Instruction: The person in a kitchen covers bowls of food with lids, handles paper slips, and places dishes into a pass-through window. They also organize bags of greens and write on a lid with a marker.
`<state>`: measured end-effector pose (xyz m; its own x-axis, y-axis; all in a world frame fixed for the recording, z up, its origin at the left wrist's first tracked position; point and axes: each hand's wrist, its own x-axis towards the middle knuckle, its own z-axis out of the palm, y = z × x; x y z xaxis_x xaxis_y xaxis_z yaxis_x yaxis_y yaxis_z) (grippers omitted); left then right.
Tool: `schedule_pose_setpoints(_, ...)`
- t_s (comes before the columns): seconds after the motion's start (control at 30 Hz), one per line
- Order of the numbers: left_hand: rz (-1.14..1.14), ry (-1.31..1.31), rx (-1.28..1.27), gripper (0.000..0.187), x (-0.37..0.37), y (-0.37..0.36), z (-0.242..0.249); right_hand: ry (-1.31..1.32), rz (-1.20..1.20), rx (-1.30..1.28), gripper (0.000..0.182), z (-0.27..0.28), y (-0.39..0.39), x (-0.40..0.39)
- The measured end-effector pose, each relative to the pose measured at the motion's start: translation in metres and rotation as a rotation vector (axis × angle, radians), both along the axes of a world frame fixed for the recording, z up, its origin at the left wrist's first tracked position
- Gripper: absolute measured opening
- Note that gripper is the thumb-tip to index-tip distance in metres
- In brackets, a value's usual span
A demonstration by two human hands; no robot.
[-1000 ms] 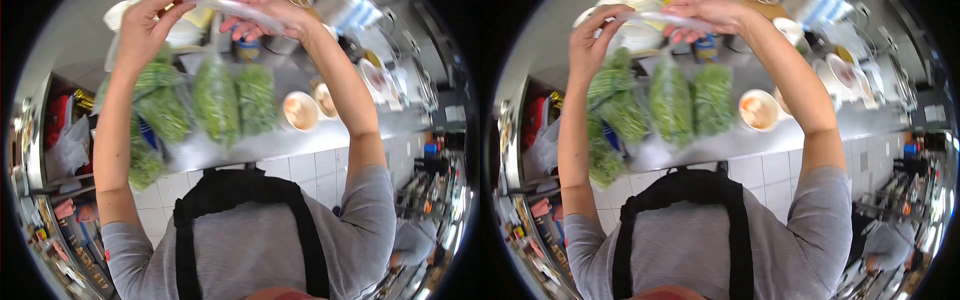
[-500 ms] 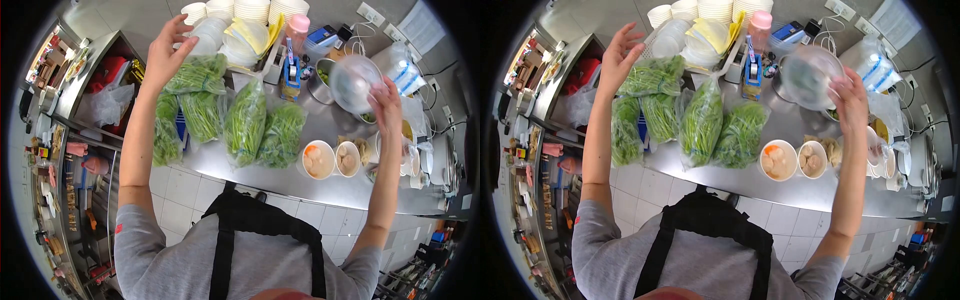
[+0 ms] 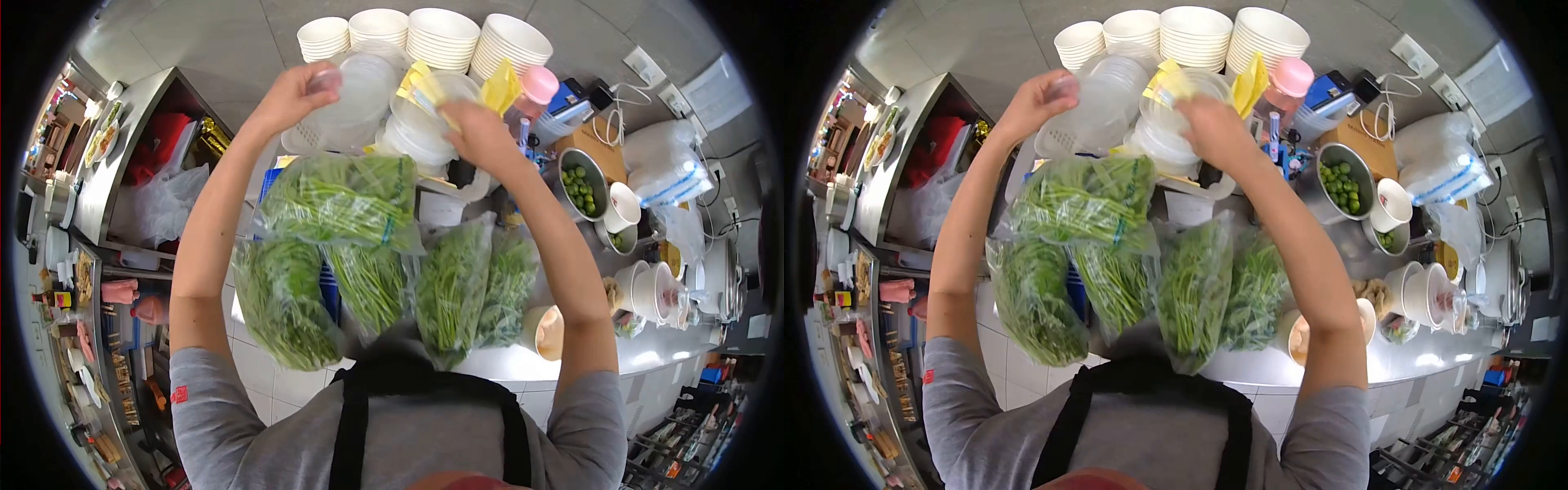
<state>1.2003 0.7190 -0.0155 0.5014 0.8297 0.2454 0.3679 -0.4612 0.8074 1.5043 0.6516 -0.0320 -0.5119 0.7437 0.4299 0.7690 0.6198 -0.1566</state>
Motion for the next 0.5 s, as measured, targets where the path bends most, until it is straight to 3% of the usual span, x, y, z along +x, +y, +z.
schedule_pose_setpoints(0.1,-0.003,0.286,-0.034,0.036,-0.021,0.02,-0.016,-0.329,0.142,-0.105,0.059,-0.033,0.006,0.008)
schedule_pose_setpoints(0.17,0.071,0.456,0.051,0.036,-0.015,0.017,-0.013,-0.355,0.163,-0.074,0.064,-0.044,0.011,-0.003)
schedule_pose_setpoints(0.27,0.235,0.45,0.918,0.04,0.009,0.011,-0.016,-0.421,0.118,-0.059,0.065,-0.047,0.021,-0.013)
schedule_pose_setpoints(0.37,-0.094,0.244,0.819,0.033,0.032,0.005,-0.021,-0.365,0.027,-0.024,0.057,-0.041,0.023,-0.015)
schedule_pose_setpoints(0.5,-0.349,0.443,0.061,0.015,0.054,0.0,-0.032,-0.156,-0.105,0.077,0.049,-0.031,0.035,-0.001)
